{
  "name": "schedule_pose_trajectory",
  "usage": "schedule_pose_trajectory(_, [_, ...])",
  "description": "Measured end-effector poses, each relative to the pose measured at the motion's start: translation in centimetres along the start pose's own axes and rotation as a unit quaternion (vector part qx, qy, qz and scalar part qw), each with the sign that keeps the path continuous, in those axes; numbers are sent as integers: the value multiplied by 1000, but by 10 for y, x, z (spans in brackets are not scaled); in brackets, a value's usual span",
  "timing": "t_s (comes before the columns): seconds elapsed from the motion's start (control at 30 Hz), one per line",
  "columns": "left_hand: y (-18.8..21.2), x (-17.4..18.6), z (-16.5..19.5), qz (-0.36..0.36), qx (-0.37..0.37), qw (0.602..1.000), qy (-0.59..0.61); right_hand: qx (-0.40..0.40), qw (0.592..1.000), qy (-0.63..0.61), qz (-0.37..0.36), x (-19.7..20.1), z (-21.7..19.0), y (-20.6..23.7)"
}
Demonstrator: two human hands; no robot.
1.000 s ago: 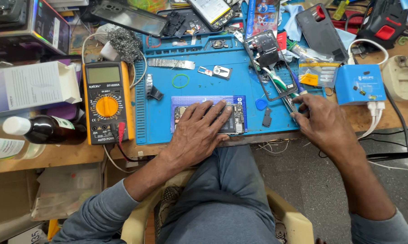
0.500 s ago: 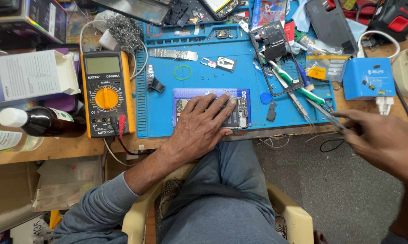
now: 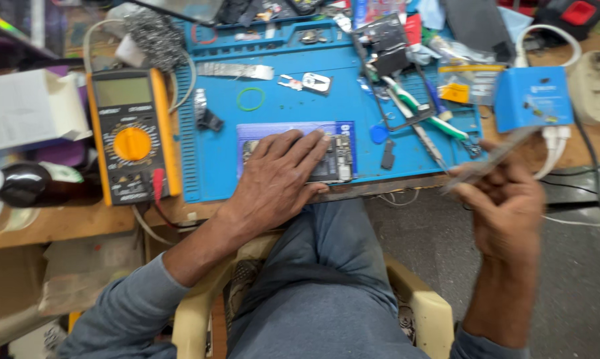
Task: The person uses a blue plastic pry tool to open a smartphone, removes the back cover, and exposes the internal components. They then use a multimeter to test the battery connections and clean the device with a toothbrush.
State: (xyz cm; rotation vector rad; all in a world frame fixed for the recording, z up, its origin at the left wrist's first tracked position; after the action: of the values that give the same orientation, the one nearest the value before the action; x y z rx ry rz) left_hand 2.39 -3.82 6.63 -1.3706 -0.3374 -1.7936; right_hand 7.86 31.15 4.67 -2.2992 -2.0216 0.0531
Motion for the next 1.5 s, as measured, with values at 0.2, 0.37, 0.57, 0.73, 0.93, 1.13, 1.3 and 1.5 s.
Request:
schedule_pose_trajectory(0.2, [-25,-16,34,48,-64,997,16,-36,964,261,-31,-12,-21,-31])
schedule_pose_trajectory(0.37, [-72,-53,65,65,-38,997,13,-18,890,456,19,-6,-25,-54])
schedule_pose_trajectory(0.57, [-92,-67,66,65,-26,997,-28,144,832,532,65,-13,-28,-44])
schedule_pose_trajectory(0.73, [-95,-55,51,95,-10,987,129,202,869,450,42,-38,-22,-27])
schedule_pose_trajectory(0.93, [-85,-34,41,45,116,927,353,39,969,243,-26,-59,-15,-25])
schedule_pose_trajectory(1.13, [-49,-3,42,90,-33,987,133,-7,993,107,-51,-50,-8,-30])
schedule_pose_trajectory(1.3, [-31,7,17,2,-11,1000,10,-20,987,154,-47,-43,1,-28])
schedule_pose_trajectory(1.5, [-30,11,-1,-48,16,998,23,-16,983,177,-48,-47,0,-27])
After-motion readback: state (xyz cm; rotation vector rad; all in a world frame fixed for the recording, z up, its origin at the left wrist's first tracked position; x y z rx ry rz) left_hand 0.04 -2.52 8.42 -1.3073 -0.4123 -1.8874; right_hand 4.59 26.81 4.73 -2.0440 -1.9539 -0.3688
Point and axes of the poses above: each hand's wrist, its own y-axis away from the middle knuckle, its own x-axis out of the back of the hand, z = x × y, the point moved 1 cm from there along -y, towards the middle knuckle, and after that the axes turned 8 degrees about y, right-handed, at the moved point
